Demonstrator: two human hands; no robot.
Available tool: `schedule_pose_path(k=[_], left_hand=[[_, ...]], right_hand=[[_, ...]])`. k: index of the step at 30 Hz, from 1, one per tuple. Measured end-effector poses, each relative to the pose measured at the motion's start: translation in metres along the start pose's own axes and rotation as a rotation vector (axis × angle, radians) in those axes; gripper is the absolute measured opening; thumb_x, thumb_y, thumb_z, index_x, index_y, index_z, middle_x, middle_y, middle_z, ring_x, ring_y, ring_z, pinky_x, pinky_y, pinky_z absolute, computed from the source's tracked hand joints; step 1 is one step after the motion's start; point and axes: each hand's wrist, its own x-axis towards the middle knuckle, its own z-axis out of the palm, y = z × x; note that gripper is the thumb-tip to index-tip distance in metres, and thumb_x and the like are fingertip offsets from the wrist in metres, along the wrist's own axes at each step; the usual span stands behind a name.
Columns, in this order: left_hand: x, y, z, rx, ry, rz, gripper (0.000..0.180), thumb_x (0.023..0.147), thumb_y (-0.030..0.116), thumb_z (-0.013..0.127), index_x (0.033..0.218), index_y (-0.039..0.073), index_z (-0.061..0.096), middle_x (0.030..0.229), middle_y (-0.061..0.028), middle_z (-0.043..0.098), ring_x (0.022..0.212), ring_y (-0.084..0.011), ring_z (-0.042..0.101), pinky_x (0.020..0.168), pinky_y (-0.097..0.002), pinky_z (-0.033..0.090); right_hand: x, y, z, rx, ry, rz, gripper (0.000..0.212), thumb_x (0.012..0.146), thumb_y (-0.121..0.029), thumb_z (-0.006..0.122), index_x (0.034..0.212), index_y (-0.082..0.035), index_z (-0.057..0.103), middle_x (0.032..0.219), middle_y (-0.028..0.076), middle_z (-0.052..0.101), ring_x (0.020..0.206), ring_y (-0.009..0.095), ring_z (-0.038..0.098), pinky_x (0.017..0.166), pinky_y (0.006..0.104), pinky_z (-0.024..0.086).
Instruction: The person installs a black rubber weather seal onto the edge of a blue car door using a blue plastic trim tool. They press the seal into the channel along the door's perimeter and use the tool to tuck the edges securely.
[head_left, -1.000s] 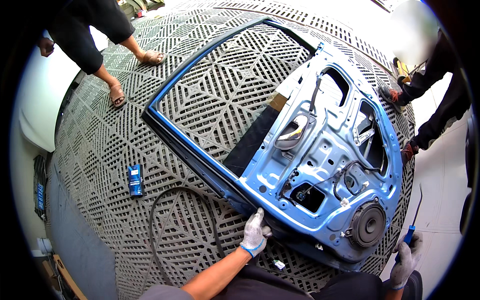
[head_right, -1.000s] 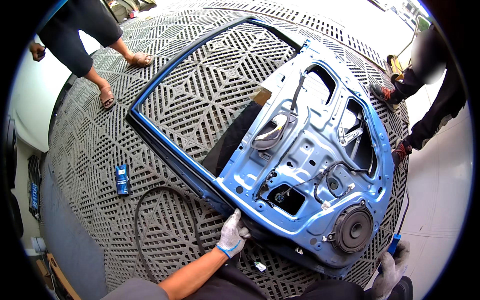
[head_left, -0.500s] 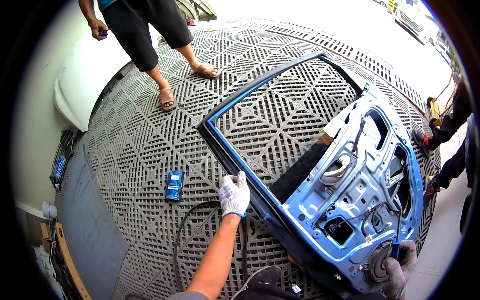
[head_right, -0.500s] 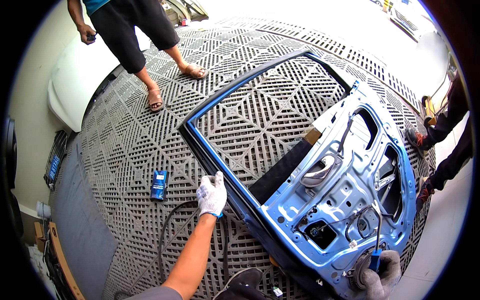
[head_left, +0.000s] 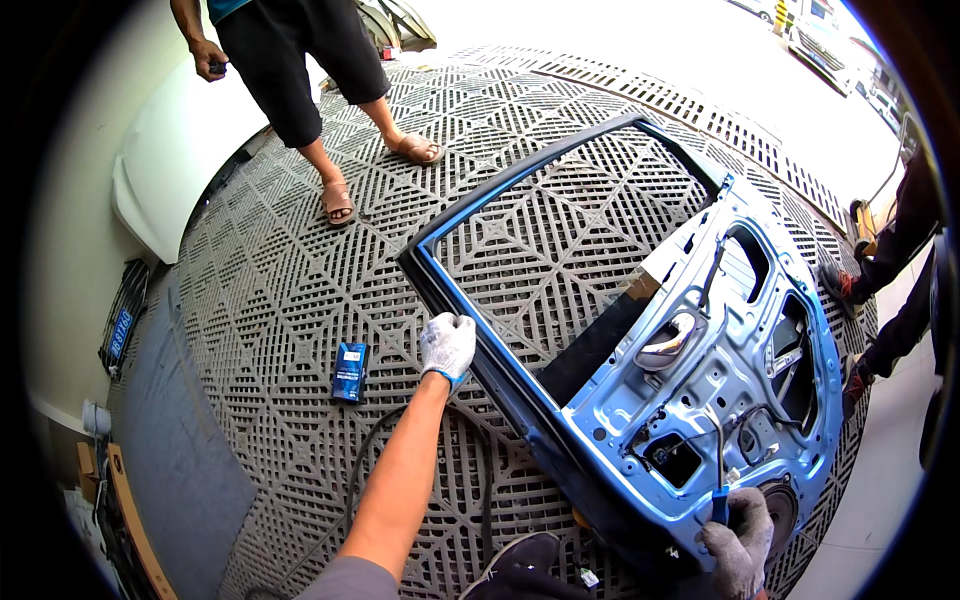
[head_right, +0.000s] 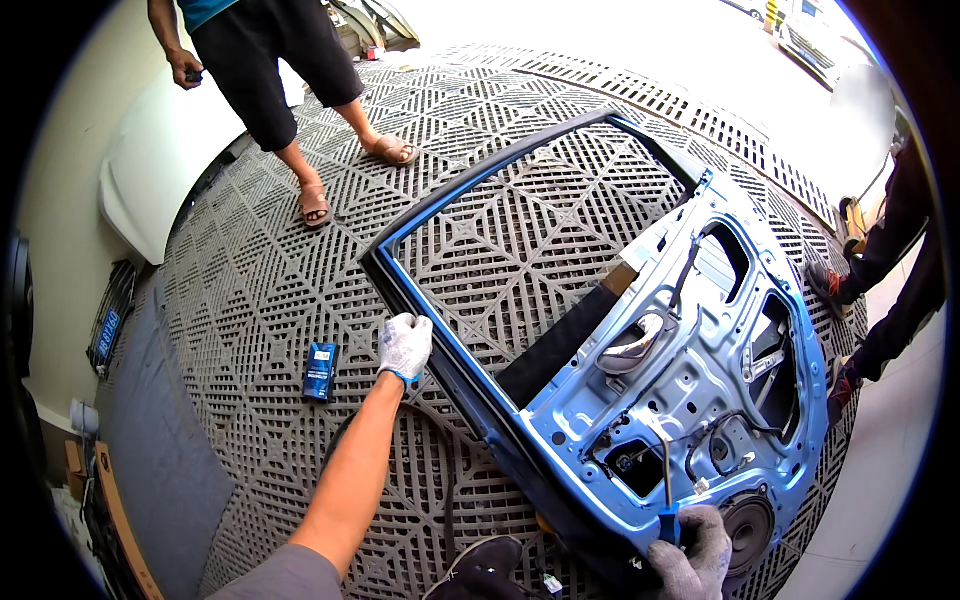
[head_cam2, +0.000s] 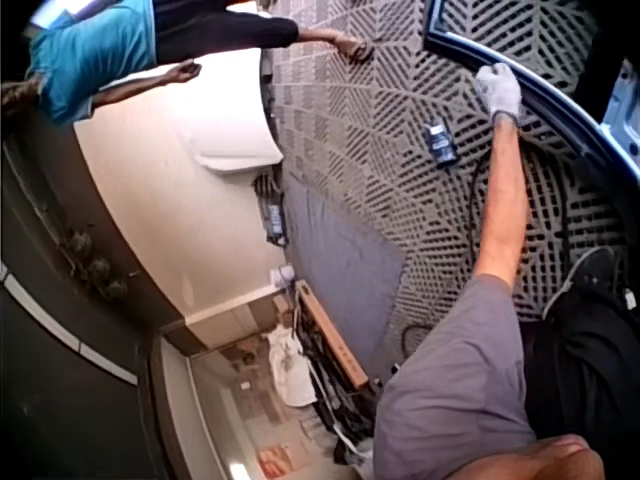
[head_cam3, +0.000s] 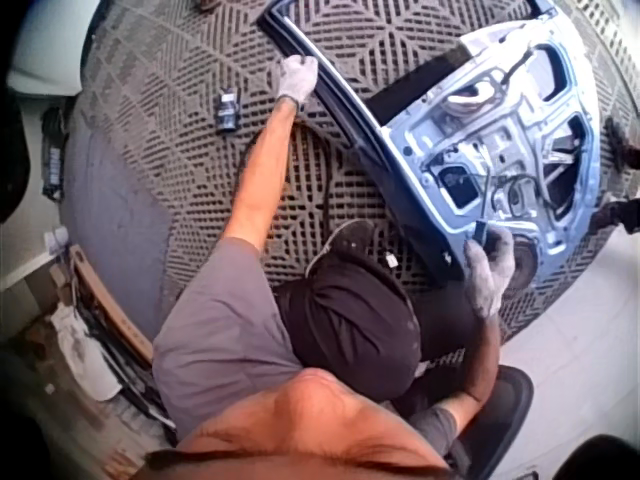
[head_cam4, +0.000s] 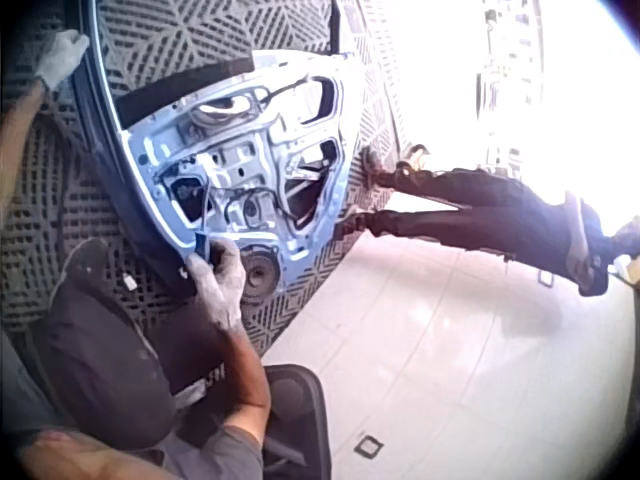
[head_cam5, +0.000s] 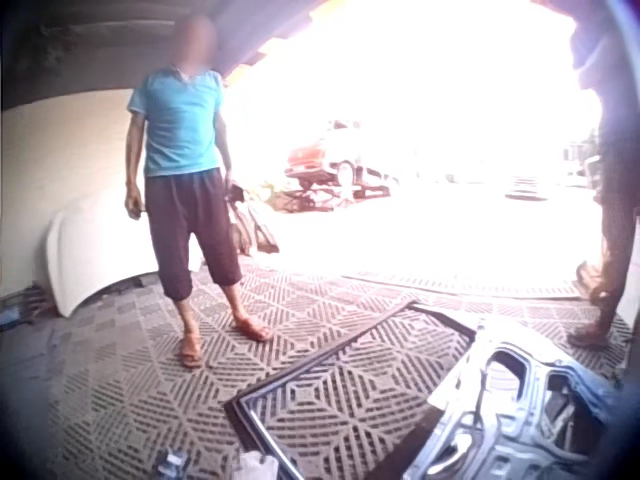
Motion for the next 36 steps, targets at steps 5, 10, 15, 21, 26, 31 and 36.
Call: schedule_pose_path(k=[5,10,15,21,26,31,36], left_hand=[[0.01,-0.036,0.01,-0.379,-0.041,0.018,0.042,0.11,0.022,0.072,0.073,0.002,0.067,0.061,-0.0064,0.066,0.053,-0.0147,0.06,0.056,-0.0377,0.048],[-0.073,0.001,0.01,-0.197,0.063,0.379,0.024,0.106,0.023,0.081,0.093,0.007,0.07,0.071,-0.005,0.068,0.062,-0.0145,0.064,0.06,-0.0387,0.051],[-0.188,0.015,0.01,0.032,-0.307,1.184,0.05,0.081,0.018,0.09,0.128,0.008,0.077,0.127,-0.0111,0.078,0.122,-0.0322,0.074,0.106,-0.051,0.056],[-0.188,-0.042,0.056,0.069,-0.167,1.267,0.055,0.081,0.011,0.085,0.135,0.007,0.072,0.142,-0.0129,0.071,0.128,-0.0315,0.071,0.103,-0.049,0.056],[-0.175,-0.033,0.054,0.129,-0.254,1.357,0.046,0.08,0.012,0.082,0.126,0.008,0.074,0.125,-0.0095,0.074,0.116,-0.0276,0.072,0.087,-0.0446,0.056],[-0.166,-0.014,0.05,0.112,-0.332,1.329,0.021,0.083,0.01,0.08,0.102,0.01,0.071,0.107,-0.0073,0.073,0.094,-0.0272,0.071,0.075,-0.0432,0.055],[-0.17,-0.034,0.066,0.006,-0.252,1.358,0.022,0.081,0.007,0.079,0.102,0.007,0.075,0.108,-0.0082,0.074,0.096,-0.0281,0.072,0.074,-0.0437,0.056]], right_hand=[[0.018,0.005,0.045,-0.315,-0.126,0.089,0.042,0.098,-0.019,0.08,0.129,0.004,0.062,0.098,0.014,0.075,0.08,0.018,0.072,0.075,0.0367,0.06],[0.027,0.007,0.081,-0.495,-0.325,0.423,0.059,0.106,-0.035,0.073,0.149,0.003,0.059,0.107,0.019,0.076,0.097,0.028,0.075,0.091,0.0438,0.06],[0.034,0.03,0.084,-0.447,-0.311,0.393,0.061,0.106,-0.037,0.066,0.152,0.003,0.059,0.125,0.029,0.078,0.116,0.044,0.078,0.105,0.0509,0.059],[0.037,0.038,0.085,-0.36,-0.24,0.408,0.056,0.107,-0.026,0.069,0.152,0.005,0.057,0.118,0.02,0.076,0.108,0.028,0.075,0.098,0.0445,0.06],[0.039,0.055,0.085,-0.338,-0.215,0.388,0.058,0.106,-0.033,0.067,0.152,0.003,0.059,0.122,0.026,0.077,0.114,0.038,0.076,0.102,0.0487,0.059],[0.061,0.033,0.104,-0.351,-0.279,0.364,0.059,0.107,-0.037,0.066,0.151,0.001,0.059,0.122,0.03,0.076,0.115,0.046,0.076,0.104,0.0523,0.058],[0.089,0.03,0.124,-0.457,-0.315,0.2,0.055,0.113,-0.032,0.061,0.154,0.002,0.054,0.129,0.037,0.073,0.122,0.055,0.073,0.108,0.0589,0.056]])
